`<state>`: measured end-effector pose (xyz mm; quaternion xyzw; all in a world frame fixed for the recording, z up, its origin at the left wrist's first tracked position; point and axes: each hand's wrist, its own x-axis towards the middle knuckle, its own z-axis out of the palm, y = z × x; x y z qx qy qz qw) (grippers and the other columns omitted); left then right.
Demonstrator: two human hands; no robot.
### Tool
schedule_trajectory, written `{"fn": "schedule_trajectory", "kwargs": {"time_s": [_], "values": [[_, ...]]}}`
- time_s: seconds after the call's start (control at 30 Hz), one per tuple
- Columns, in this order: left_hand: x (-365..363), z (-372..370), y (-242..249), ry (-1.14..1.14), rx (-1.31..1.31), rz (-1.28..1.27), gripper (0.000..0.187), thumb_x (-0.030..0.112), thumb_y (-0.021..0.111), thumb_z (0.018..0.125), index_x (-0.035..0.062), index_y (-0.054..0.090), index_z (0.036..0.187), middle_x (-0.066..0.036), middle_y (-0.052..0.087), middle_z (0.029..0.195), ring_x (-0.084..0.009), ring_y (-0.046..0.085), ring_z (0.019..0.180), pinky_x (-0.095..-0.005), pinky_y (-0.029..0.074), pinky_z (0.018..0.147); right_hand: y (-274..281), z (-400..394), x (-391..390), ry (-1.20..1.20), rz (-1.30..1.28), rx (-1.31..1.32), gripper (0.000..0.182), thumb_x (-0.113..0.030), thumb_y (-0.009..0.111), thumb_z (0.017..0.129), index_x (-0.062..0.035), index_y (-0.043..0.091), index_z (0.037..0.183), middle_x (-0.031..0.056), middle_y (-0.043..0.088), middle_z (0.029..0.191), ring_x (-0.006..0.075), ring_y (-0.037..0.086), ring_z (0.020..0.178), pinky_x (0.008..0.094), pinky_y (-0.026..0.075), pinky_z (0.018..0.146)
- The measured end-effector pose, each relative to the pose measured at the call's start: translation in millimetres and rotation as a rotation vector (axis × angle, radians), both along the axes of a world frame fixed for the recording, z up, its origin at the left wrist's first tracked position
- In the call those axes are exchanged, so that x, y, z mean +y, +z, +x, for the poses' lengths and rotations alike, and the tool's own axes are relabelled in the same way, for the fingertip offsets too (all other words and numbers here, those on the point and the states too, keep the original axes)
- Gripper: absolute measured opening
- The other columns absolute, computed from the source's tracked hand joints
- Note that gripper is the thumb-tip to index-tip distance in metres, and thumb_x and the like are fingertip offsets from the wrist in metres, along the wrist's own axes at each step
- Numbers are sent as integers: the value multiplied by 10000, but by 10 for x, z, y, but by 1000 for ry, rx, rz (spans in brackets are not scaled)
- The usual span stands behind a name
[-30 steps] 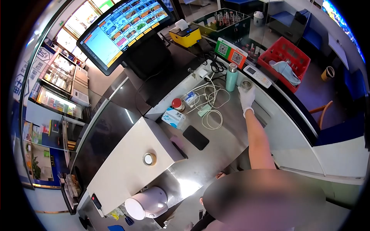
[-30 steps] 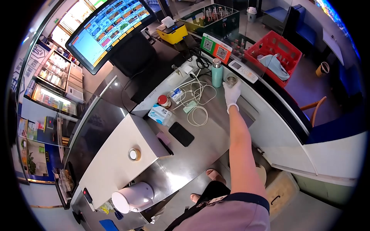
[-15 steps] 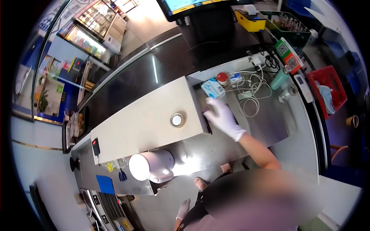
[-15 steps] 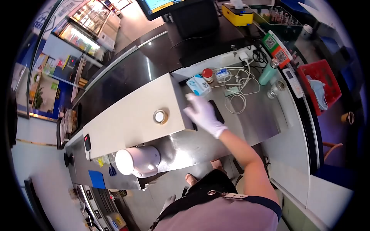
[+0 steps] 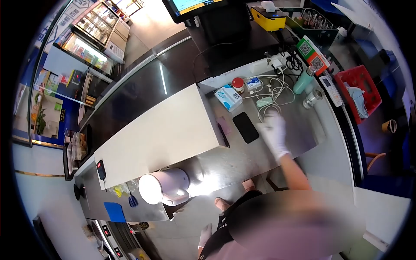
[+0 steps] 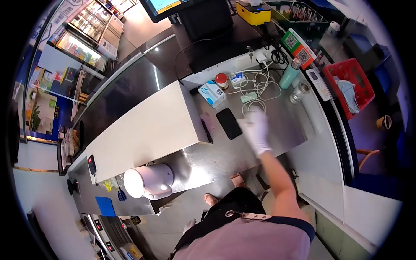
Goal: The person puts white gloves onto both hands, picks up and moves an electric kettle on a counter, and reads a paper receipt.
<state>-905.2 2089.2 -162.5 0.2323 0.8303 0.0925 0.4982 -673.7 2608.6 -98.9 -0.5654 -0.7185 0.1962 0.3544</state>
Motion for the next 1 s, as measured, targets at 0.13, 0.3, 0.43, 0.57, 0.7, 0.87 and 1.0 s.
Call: {"fn": "schedule_trajectory", "kwargs": {"time_s": [0.13, 0.3, 0.43, 0.57, 0.7, 0.87, 1.0], "values": [[46, -76, -63, -98, 80, 122, 523, 392, 450, 961, -44, 584, 1217, -278, 589, 1217, -397, 525, 1205, -398, 396, 1015, -1013, 1697, 287, -681, -161, -169, 421, -311, 757, 720, 24, 614, 933, 236, 626, 978, 408, 568, 1030, 492, 436, 920], [532, -19, 194, 128, 43, 80, 532, 411, 462, 958, -31, 590, 1223, -268, 584, 1233, -390, 520, 1217, -396, 390, 1029, -1203, 2212, 647, -828, -395, -273, 796, -411, 767, 731, 65, 441, 1280, 277, 484, 1265, 435, 499, 1152, 488, 437, 974], [628, 33, 328, 125, 55, 101, 525, 404, 465, 958, -28, 589, 1229, -260, 586, 1238, -375, 525, 1220, -385, 394, 1029, -1298, 2104, 703, -892, -199, -198, 741, -402, 693, 816, 78, 420, 1310, 276, 480, 1286, 428, 485, 1176, 486, 421, 991], [565, 66, 325, 172, 46, 174, 520, 395, 467, 957, -29, 585, 1233, -257, 588, 1241, -368, 529, 1222, -386, 396, 1028, -843, 1304, 260, -526, 143, 30, 492, -234, 569, 941, 71, 431, 1301, 225, 492, 1292, 350, 499, 1179, 430, 415, 993], [271, -123, 54, 539, -140, 246, 531, 408, 465, 960, -5, 561, 1280, -195, 595, 1269, -310, 542, 1215, -389, 377, 1051, -235, 112, -390, 132, 38, 321, 93, -60, 620, 876, -20, 642, 957, 125, 652, 930, 274, 639, 883, 364, 497, 810], [407, -299, 502, 1667, -944, 953, 648, 474, 425, 977, 7, 360, 1422, -166, 413, 1448, -323, 381, 1346, -435, 299, 1115, -378, -714, -724, 436, 19, 195, 104, -119, 676, 804, -75, 623, 882, 105, 634, 846, 322, 615, 806, 403, 497, 710], [350, -163, 546, 1319, -592, 815, 667, 468, 367, 1003, -48, 326, 1422, -220, 399, 1444, -344, 378, 1348, -430, 284, 1125, -722, -729, -472, 10, 40, -176, 601, -247, 752, 743, -29, 489, 1238, 156, 549, 1149, 344, 513, 1052, 456, 423, 884]]}}
